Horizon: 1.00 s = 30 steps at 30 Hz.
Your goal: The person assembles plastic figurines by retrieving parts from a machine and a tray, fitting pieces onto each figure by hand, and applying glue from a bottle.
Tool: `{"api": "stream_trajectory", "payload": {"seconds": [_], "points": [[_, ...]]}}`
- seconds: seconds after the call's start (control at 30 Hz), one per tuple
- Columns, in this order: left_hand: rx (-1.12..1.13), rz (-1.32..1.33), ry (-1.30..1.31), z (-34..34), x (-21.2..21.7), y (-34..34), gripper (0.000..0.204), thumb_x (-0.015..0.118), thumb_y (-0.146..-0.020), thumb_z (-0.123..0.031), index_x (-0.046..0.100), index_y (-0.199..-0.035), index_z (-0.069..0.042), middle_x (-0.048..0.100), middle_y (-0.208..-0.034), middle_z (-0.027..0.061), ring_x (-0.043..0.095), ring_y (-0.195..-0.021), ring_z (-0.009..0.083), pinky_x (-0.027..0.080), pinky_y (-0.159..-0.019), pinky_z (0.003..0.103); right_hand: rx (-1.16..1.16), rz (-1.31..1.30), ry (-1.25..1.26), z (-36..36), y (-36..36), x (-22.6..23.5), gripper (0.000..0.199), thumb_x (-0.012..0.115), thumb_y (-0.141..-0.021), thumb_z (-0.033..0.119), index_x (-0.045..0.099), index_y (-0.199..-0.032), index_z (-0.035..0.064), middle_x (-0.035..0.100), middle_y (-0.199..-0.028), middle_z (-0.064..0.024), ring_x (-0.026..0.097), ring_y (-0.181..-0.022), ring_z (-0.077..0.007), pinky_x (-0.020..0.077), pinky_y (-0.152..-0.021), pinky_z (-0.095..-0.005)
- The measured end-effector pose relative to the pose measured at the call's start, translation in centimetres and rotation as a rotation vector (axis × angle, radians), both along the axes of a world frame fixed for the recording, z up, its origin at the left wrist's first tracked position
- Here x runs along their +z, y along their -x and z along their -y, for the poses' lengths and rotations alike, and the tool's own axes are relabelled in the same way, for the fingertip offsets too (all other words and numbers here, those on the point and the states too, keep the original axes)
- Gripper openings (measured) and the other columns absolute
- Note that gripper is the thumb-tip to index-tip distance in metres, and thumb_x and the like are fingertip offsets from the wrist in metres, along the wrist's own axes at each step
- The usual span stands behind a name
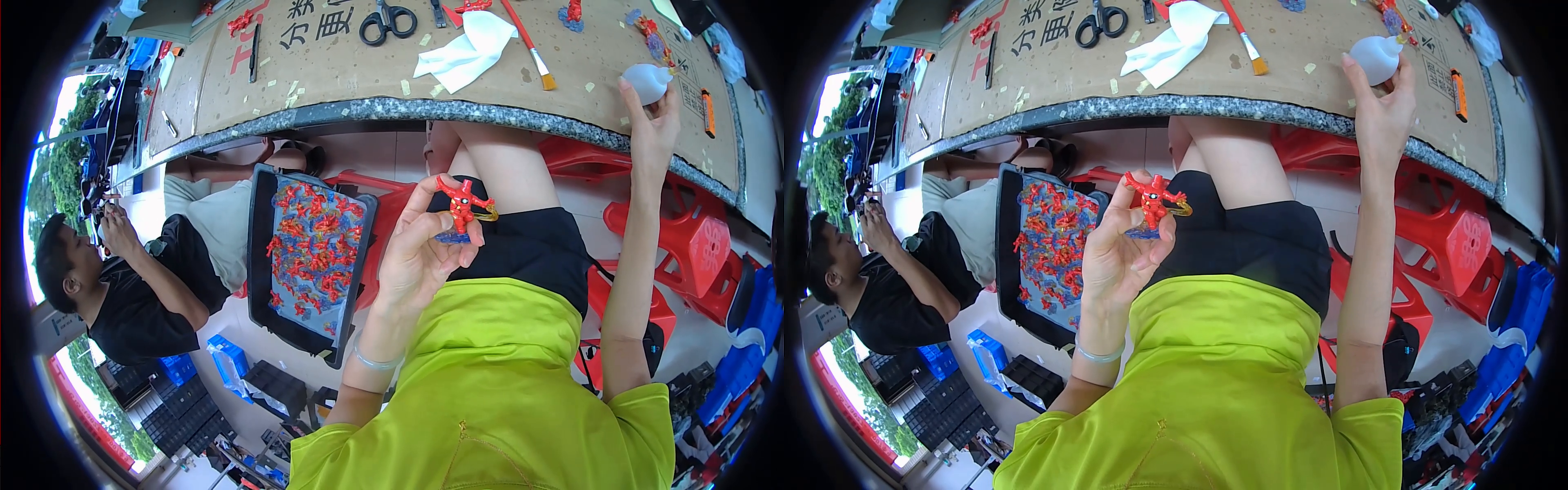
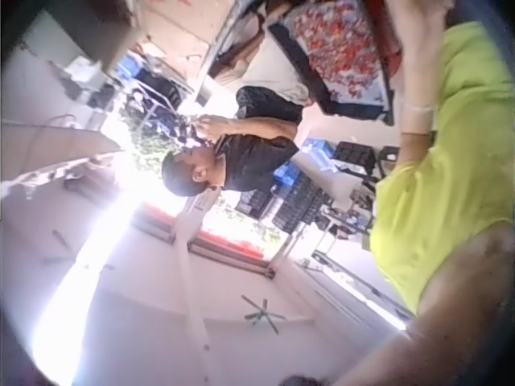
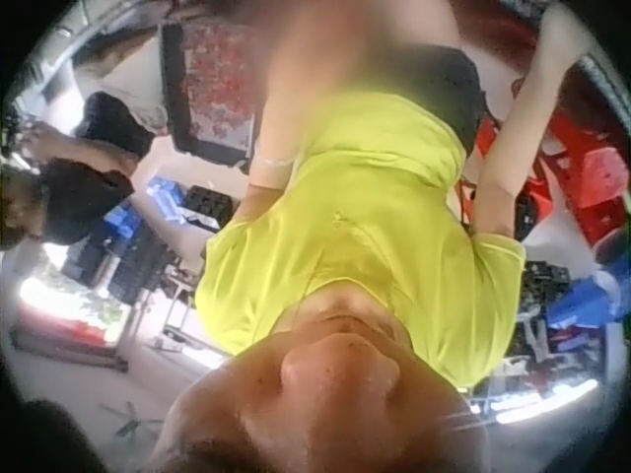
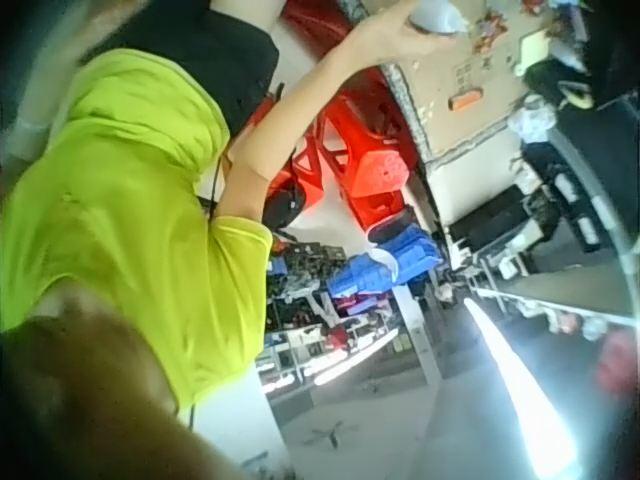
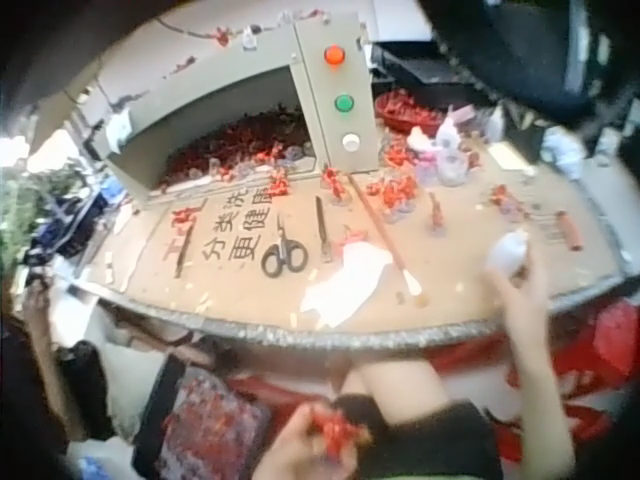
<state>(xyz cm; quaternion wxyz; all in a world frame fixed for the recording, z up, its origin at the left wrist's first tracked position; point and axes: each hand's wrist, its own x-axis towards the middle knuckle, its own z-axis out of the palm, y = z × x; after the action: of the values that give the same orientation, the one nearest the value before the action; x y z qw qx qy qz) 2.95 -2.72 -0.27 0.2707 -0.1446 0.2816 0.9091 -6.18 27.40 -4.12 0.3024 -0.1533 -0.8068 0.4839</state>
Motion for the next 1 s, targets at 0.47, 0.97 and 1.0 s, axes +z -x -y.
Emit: {"api": "stream_trajectory", "payload": {"seconds": [0.47,0.97,1.0], "points": [[-0.001,0.081,-0.010,0.0,-0.2,0.7,0.036,0.044,-0.088,-0.004,0.042,-0.124,-0.008,0.061,-0.080,0.0236,0.056,-0.054,0.0216,0.039,-0.043,0.021,0.472,0.110,0.545,4.9,-5.0,4.4,0.043,0.063,-0.089,0.011,0.050,-0.127,-0.0036,0.064,-0.096,-0.0099,0.062,-0.084,-0.0142,0.0497,-0.078,-0.0263],[-0.224,-0.241,0.260,-0.8,1.2,0.5,0.053,0.045,-0.085,-0.003,0.026,-0.133,-0.011,0.064,-0.078,0.0226,0.058,-0.051,0.0176,0.039,-0.041,0.021,0.840,0.555,0.686,9.8,-6.6,3.7,0.033,0.082,-0.073,0.013,0.059,-0.094,0.0026,0.057,-0.076,0.0031,0.053,-0.070,-0.0033,0.0439,-0.060,-0.0191],[-0.233,-0.262,0.284,-0.9,1.4,0.5,0.050,0.045,-0.085,-0.003,0.029,-0.132,-0.010,0.064,-0.078,0.0222,0.058,-0.052,0.0172,0.040,-0.041,0.021,0.839,0.542,0.707,9.8,-6.6,3.9,0.033,0.082,-0.073,0.013,0.059,-0.094,0.0028,0.057,-0.077,0.0029,0.054,-0.070,-0.0033,0.0442,-0.061,-0.0191]]}}
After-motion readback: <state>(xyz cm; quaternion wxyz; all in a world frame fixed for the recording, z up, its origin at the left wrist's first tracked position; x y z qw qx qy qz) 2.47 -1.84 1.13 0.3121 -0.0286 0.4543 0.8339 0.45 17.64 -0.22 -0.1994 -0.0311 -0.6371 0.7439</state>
